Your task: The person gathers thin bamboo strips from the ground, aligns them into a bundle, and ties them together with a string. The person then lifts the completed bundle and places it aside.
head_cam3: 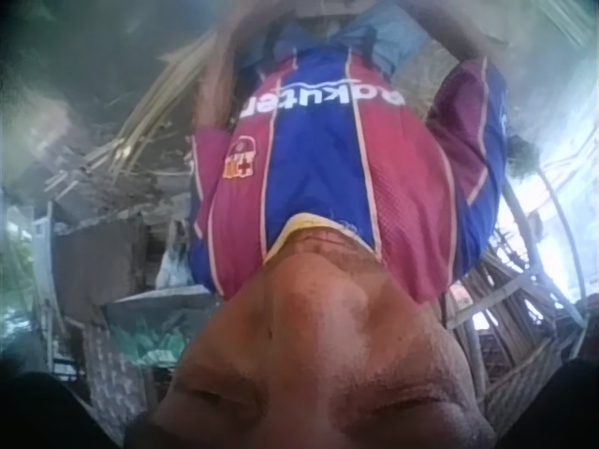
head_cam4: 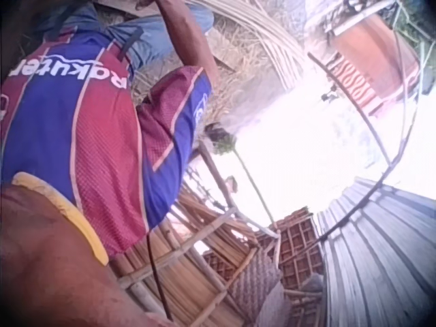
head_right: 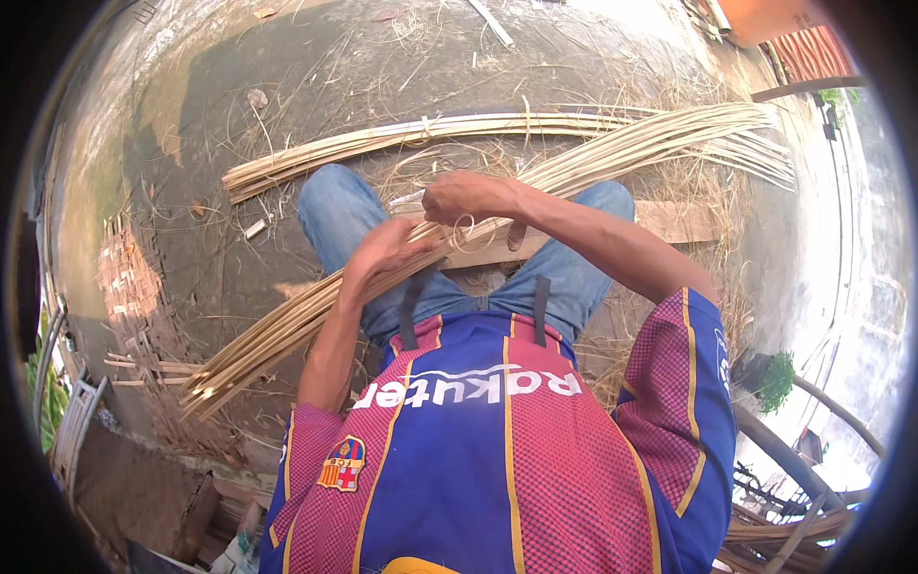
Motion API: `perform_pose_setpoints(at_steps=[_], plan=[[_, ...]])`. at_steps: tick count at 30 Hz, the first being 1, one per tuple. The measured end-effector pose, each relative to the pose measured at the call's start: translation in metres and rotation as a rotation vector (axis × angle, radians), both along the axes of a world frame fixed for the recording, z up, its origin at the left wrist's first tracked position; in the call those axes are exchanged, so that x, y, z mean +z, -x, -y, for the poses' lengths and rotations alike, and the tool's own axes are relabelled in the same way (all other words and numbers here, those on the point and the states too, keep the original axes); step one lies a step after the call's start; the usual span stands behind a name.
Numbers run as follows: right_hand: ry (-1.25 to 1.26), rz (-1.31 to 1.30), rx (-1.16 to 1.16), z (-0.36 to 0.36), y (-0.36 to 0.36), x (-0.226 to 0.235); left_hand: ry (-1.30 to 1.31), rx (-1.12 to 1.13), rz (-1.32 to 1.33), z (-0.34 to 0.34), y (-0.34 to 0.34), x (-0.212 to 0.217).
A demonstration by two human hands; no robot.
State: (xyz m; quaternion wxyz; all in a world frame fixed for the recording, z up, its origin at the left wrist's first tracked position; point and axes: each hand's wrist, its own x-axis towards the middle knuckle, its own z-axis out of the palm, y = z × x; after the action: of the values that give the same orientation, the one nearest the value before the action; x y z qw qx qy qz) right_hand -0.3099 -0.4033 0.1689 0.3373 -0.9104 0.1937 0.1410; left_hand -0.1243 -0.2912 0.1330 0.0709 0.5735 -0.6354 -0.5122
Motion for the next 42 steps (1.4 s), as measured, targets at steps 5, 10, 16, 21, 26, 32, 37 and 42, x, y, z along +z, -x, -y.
perform_pose_setpoints(at_steps=[5, 10, 16, 21, 26, 32, 37, 42], plan=[[-0.083, -0.059, -0.082, 0.038, -0.018, -0.045, 0.033, 0.012, 0.134, 0.001, 0.002, -0.010], [-0.185, -0.092, -0.233, 0.056, 0.003, -0.075, 0.140, 0.068, 0.099, -0.005, 0.003, -0.015], [-0.122, 0.056, -0.506, 0.028, 0.043, -0.049, 0.164, 0.072, 0.041, -0.008, 0.002, -0.005], [0.138, 0.350, -0.862, -0.062, 0.064, -0.048, 0.122, 0.024, 0.000, -0.005, 0.002, 0.006], [0.283, 0.438, -0.842, -0.105, 0.063, -0.044, -0.018, 0.074, -0.078, 0.002, 0.003, 0.013], [0.138, 0.308, -0.840, -0.108, 0.082, -0.030, -0.014, 0.096, -0.001, 0.009, 0.008, 0.015], [0.168, 0.333, -0.658, -0.103, 0.090, -0.042, 0.111, 0.067, 0.187, 0.002, 0.016, 0.025], [0.065, 0.373, -0.593, -0.085, 0.077, -0.044, 0.258, 0.190, 0.291, -0.015, 0.033, 0.028]])
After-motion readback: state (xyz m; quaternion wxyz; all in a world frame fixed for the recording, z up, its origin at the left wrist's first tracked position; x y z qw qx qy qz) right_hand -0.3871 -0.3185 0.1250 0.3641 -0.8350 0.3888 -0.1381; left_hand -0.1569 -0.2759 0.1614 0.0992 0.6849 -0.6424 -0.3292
